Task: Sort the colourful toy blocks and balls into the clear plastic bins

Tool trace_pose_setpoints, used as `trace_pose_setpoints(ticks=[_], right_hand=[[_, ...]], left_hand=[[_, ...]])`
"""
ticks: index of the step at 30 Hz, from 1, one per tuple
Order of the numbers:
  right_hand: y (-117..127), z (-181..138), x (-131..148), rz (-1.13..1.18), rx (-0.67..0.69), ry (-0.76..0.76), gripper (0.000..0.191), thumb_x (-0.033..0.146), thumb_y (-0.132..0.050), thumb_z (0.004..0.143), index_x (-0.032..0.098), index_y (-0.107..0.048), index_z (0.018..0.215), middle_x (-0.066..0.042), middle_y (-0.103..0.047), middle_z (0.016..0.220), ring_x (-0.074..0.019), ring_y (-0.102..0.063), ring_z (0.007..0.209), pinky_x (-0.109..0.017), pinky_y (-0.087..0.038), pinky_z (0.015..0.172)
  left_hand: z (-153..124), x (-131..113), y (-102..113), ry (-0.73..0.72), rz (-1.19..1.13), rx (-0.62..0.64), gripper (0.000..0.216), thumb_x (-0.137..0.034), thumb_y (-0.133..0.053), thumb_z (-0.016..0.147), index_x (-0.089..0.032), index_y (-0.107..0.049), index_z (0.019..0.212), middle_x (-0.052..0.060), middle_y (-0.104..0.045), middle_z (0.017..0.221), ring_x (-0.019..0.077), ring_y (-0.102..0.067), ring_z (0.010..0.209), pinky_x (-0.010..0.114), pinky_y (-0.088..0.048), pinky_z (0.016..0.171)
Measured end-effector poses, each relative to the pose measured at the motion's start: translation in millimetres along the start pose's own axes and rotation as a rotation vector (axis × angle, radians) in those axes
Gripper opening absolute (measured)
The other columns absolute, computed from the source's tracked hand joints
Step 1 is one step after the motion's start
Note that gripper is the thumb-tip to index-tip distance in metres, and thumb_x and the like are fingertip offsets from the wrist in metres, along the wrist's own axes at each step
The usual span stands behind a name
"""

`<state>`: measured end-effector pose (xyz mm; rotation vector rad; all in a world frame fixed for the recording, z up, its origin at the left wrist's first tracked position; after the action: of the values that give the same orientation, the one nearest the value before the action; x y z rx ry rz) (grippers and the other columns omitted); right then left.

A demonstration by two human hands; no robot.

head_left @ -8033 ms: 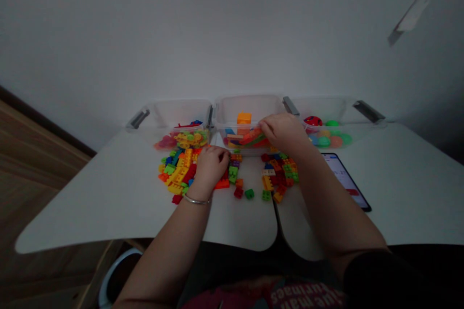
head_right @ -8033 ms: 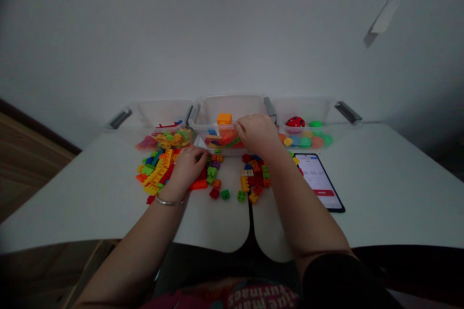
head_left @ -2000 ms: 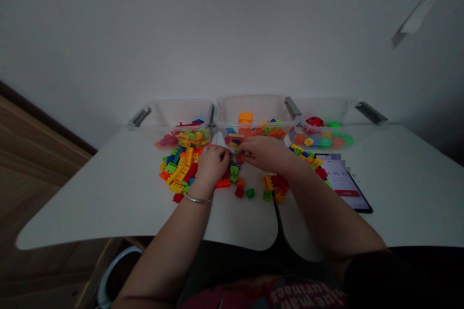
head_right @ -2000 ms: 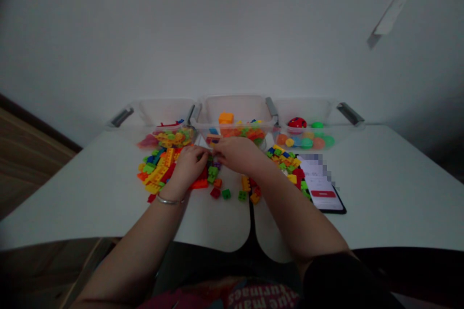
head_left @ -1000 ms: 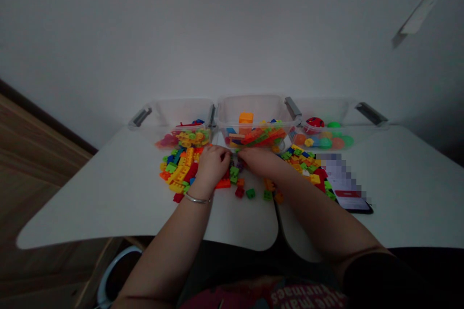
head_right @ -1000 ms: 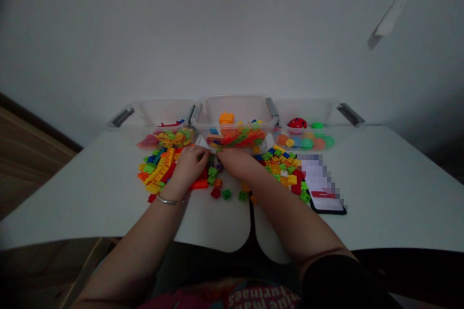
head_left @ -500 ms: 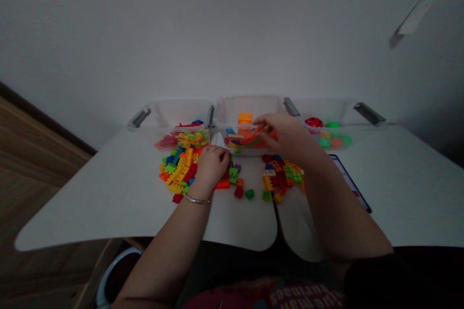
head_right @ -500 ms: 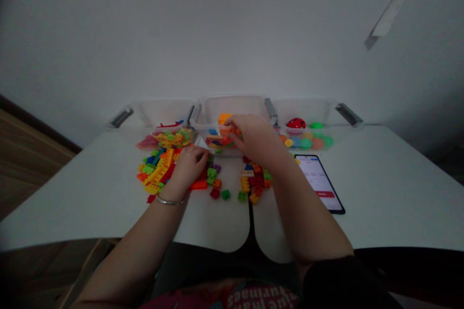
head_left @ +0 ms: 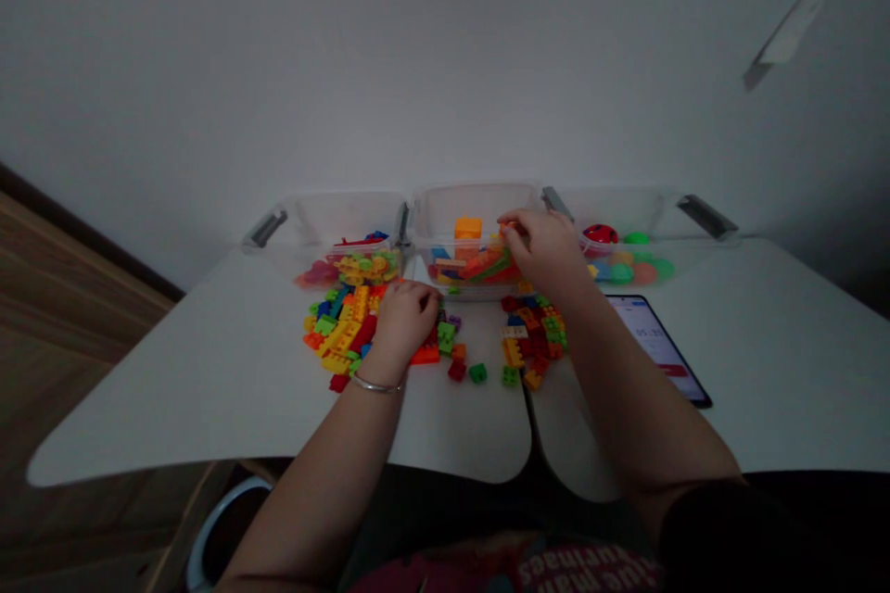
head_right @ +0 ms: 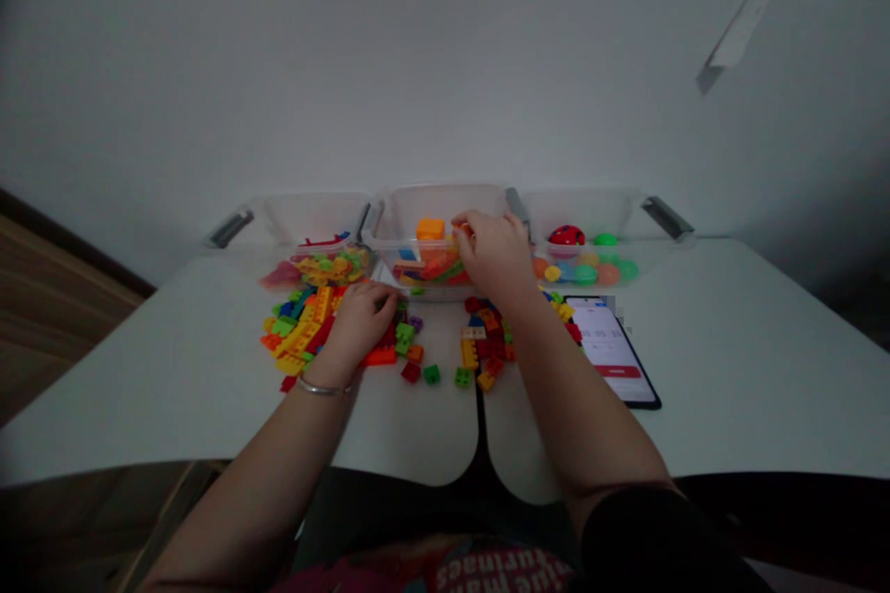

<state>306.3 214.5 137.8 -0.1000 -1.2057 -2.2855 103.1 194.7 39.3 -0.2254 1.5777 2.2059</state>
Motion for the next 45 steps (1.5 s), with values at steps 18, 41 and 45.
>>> trace_pose_setpoints(ticks=[18, 41, 45], right_hand=[[-7.8, 0.0, 4.7, -0.284, 0.198, 0.072, 0.046, 0.034, -0.032, 0.099, 0.016, -0.075, 0.096, -0.013, -0.076, 0.100, -0.0265, -0.066, 0.090, -0.041, -0.042, 0.085], [19.7, -4.3, 23.2, 0.209, -0.086, 0.233, 0.033, 0.028, -0.040, 0.096, 0.020, -0.070, 0.105, -0.009, -0.073, 0.108, -0.0243, -0.064, 0.104, -0.042, -0.045, 0.098], [23.5, -9.5, 39.5, 0.235, -0.053, 0.312, 0.031, 0.028, -0.041, 0.095, 0.019, -0.071, 0.100, -0.009, -0.074, 0.102, -0.0234, -0.064, 0.099, -0.041, -0.045, 0.095]], left_hand=[[0.8, 0.4, -1.4, 0.003, -0.012, 0.003, 0.025, -0.024, -0.050, 0.088, -0.020, -0.075, 0.090, 0.007, -0.075, 0.100, 0.0253, -0.062, 0.103, 0.043, -0.045, 0.100], [0.8, 0.8, -2.4, 0.011, -0.006, 0.019, 0.027, -0.024, -0.049, 0.090, -0.020, -0.075, 0.091, 0.007, -0.074, 0.102, 0.0251, -0.062, 0.105, 0.042, -0.043, 0.102], [0.8, -0.9, -1.7, 0.000, -0.007, 0.021, 0.028, -0.024, -0.048, 0.090, -0.021, -0.075, 0.090, 0.007, -0.075, 0.102, 0.0249, -0.062, 0.104, 0.043, -0.043, 0.101]])
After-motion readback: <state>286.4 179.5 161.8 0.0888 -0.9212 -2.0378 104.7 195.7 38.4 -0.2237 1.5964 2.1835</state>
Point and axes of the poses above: each hand's wrist, its own z-axis towards the middle knuckle, its own y-axis out of the back of the hand, x = y × z, the point moved 8 cm from there along z, towards the middle knuckle
